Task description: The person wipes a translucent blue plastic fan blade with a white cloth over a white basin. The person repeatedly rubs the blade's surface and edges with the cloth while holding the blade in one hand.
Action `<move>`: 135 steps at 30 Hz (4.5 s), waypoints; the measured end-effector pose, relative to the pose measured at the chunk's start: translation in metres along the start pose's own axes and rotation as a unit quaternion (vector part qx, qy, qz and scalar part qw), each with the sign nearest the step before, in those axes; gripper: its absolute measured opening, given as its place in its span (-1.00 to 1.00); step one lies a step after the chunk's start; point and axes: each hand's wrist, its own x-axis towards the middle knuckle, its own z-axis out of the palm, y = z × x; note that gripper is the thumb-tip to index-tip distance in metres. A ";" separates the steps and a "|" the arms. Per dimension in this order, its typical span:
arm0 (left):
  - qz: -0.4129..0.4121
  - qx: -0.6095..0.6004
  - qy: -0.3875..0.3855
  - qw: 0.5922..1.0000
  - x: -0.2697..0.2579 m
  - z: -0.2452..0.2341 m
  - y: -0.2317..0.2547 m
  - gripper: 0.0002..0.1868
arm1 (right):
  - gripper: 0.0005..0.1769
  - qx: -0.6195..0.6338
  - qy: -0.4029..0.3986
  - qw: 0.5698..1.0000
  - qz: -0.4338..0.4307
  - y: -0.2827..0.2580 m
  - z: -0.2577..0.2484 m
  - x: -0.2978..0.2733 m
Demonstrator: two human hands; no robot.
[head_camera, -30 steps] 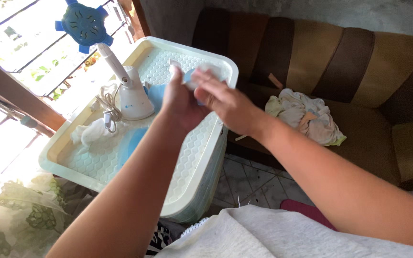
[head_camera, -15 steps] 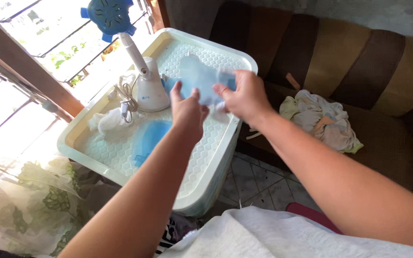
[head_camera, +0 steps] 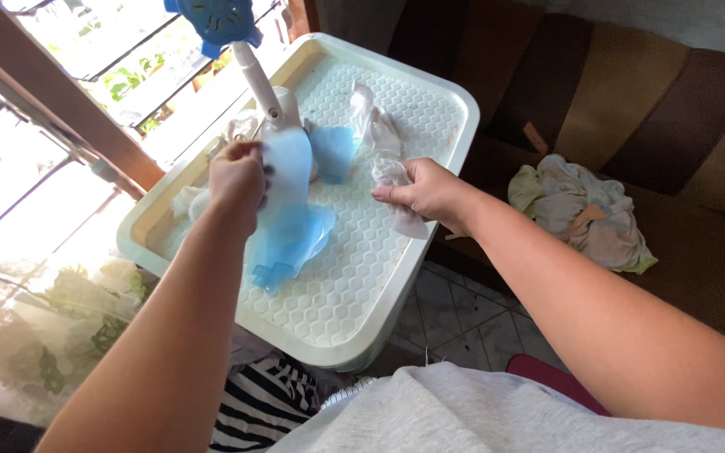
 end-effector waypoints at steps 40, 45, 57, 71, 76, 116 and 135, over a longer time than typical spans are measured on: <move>0.033 -0.322 -0.054 0.945 -0.067 0.131 0.020 -0.43 | -0.77 0.314 0.241 0.903 -0.167 -0.035 -0.020 -0.006; 0.123 -0.236 -0.163 0.950 -0.107 0.124 0.050 -0.74 | -0.83 0.287 0.217 0.904 -0.230 -0.041 -0.016 -0.018; 0.252 -0.068 -0.119 0.958 -0.152 0.136 0.081 -0.92 | -0.86 0.365 0.334 0.844 -0.207 -0.069 -0.077 -0.037; 0.356 -0.001 -0.107 0.928 -0.150 0.136 0.090 -0.91 | -0.91 0.292 0.329 0.853 -0.281 -0.072 -0.102 -0.041; 0.297 -0.088 -0.078 0.948 -0.155 0.148 0.090 -0.89 | -0.92 0.338 0.347 0.833 -0.266 -0.080 -0.074 -0.040; 0.137 0.029 -0.223 0.965 -0.106 0.139 0.120 -0.57 | -0.71 0.243 0.268 0.899 -0.246 -0.055 -0.079 -0.082; 0.141 0.239 -0.288 0.917 -0.107 0.127 0.143 -0.59 | -0.72 0.076 0.271 0.911 -0.303 -0.065 -0.089 -0.093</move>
